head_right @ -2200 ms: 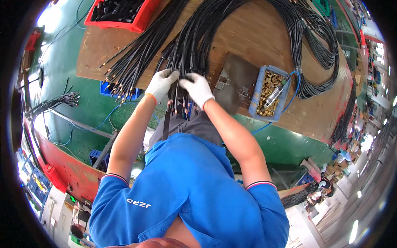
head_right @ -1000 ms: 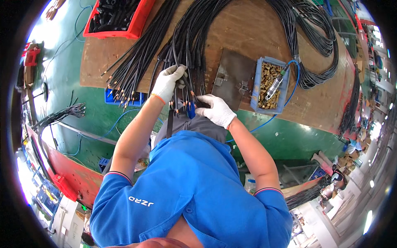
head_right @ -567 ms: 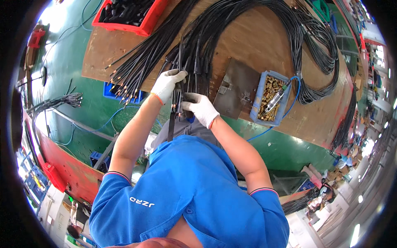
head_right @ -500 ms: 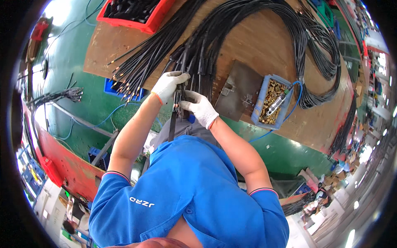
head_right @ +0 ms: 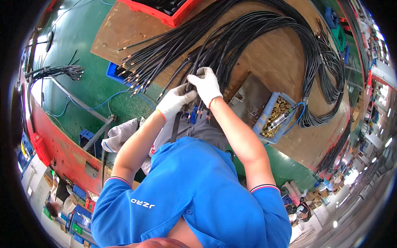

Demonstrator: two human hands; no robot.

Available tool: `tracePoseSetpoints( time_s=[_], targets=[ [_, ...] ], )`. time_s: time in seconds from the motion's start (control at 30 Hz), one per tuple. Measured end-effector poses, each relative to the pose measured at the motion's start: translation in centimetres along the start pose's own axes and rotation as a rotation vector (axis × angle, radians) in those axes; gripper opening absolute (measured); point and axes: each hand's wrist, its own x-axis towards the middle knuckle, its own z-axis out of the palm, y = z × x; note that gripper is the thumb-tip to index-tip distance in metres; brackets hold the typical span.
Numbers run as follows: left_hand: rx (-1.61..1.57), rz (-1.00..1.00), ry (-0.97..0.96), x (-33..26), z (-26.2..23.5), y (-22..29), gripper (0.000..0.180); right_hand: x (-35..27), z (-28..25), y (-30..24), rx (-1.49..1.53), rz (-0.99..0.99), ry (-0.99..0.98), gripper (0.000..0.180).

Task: The person repeatedly picks up black plastic connectors from a red bin and slides them onto the ends of black cables. The person handles the cables and connectors by hand, organizing them on a wooden workbench in a factory setting.

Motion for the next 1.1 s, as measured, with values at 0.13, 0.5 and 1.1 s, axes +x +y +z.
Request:
tracePoseSetpoints(
  time_s=[0.13,0.5,1.1],
  targets=[
    [0.204,-0.018,0.141,-1.2,-0.1,-0.3,0.028,4.3,0.1,-0.1,-0.01,-0.027,0.006,0.037],
    [1.112,0.189,0.402,0.2,-5.3,-2.9,0.035,13.4,-4.8,-5.1,-1.355,-0.779,0.044,0.038],
    [1.079,0.052,0.535,6.1,-2.8,-1.4,0.126,3.1,-9.8,8.2,-0.209,-0.233,0.703,0.043]
  ],
)
